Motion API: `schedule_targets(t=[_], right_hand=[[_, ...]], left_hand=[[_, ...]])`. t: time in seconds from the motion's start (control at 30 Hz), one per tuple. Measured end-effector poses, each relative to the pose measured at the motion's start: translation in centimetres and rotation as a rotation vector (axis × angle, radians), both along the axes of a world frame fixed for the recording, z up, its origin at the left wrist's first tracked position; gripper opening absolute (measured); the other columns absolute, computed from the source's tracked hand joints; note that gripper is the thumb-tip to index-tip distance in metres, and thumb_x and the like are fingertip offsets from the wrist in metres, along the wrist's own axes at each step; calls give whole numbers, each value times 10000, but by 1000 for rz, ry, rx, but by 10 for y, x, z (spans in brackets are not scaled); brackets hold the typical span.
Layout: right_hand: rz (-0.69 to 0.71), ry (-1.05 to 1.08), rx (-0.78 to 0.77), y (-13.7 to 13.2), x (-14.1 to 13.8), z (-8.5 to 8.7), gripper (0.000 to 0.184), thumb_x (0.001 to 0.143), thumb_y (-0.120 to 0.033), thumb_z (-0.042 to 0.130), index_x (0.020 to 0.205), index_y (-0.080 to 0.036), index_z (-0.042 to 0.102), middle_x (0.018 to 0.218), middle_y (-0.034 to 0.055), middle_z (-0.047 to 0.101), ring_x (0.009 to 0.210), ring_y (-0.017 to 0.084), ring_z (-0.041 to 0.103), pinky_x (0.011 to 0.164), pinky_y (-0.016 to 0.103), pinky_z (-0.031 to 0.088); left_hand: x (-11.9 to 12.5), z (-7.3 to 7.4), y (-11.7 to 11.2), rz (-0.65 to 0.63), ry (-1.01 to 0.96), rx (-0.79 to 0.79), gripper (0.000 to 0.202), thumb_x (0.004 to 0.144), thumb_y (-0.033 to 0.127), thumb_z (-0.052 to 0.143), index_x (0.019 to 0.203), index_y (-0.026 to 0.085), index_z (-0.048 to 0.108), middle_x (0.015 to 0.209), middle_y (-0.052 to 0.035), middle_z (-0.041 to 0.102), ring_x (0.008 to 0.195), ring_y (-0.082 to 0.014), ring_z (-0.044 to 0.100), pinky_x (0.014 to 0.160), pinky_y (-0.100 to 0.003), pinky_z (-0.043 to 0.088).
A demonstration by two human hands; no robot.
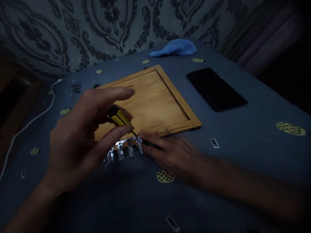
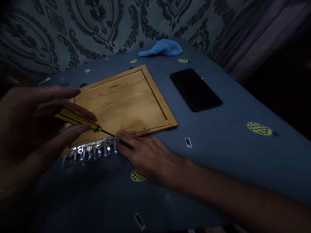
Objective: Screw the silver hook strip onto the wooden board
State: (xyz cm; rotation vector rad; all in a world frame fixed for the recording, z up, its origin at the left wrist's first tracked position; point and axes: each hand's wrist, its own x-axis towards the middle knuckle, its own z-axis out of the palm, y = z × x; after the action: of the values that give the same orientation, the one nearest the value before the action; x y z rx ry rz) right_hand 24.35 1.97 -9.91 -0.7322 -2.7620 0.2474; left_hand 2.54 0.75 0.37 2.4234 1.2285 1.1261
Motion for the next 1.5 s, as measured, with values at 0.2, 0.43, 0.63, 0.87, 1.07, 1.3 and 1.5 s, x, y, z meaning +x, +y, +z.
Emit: schedule_targets(t=[0.2,0.43,0.63,0.87,1.07,1.3,1.5], right_hand=[[19,23,-21,0,2,-1,523,884,-19,581,1386,-161,607,1505,173,565,954,268,750,711,412,644],[10,-26,-8,1,1,2,520,882,-23,563,1377,-173,618,1479,161,599,936,273,762,695,414,654],[13,-19,-30,1,1,3,543,896,-25,558,1419,-169,595,1518,176,560,973,301,761,721,457,663],[11,-13,-22,1,0,0,545,850,-16,610,1375,-162,621,1484,183,590,918,277,763,695,423,661],[28,-3,-24,1,0,2,504,894,-27,583,1384,-141,612,1485,195,584,1007,307,757,749,454,673],[19,-8,-38,1,2,3,531,892,-17,592,1409,-138,599,1498,198,573,1008,310,758,769,465,674],[18,-29,-24,1,1,4,528,889,-28,587,1401,-156,602,1503,171,576,1017,265,752,795,397,666]], left_hand=[[5,-7,-4,180,13,20,297,916,272,760,1202,300,687,1078,44,735,946,-155,723,812,-310,593],[2,-1,-6,34,-10,4,521,864,158,798,1318,362,644,1222,88,696,997,-126,753,872,-239,642],[6,-3,-9,112,42,22,392,918,173,734,1265,337,657,1101,63,738,974,-147,741,845,-291,628],[-3,-1,-6,100,84,63,431,898,267,768,1292,406,661,1182,76,749,992,-196,756,883,-328,656],[-2,-3,-5,146,74,40,376,896,243,754,1242,368,674,1128,53,755,962,-226,753,812,-376,646],[0,-6,-7,153,49,57,390,865,300,797,1236,372,697,1154,48,751,968,-245,758,779,-388,665],[-1,-3,-4,102,2,-41,376,872,231,768,1218,354,691,1111,18,761,941,-263,761,795,-411,676]])
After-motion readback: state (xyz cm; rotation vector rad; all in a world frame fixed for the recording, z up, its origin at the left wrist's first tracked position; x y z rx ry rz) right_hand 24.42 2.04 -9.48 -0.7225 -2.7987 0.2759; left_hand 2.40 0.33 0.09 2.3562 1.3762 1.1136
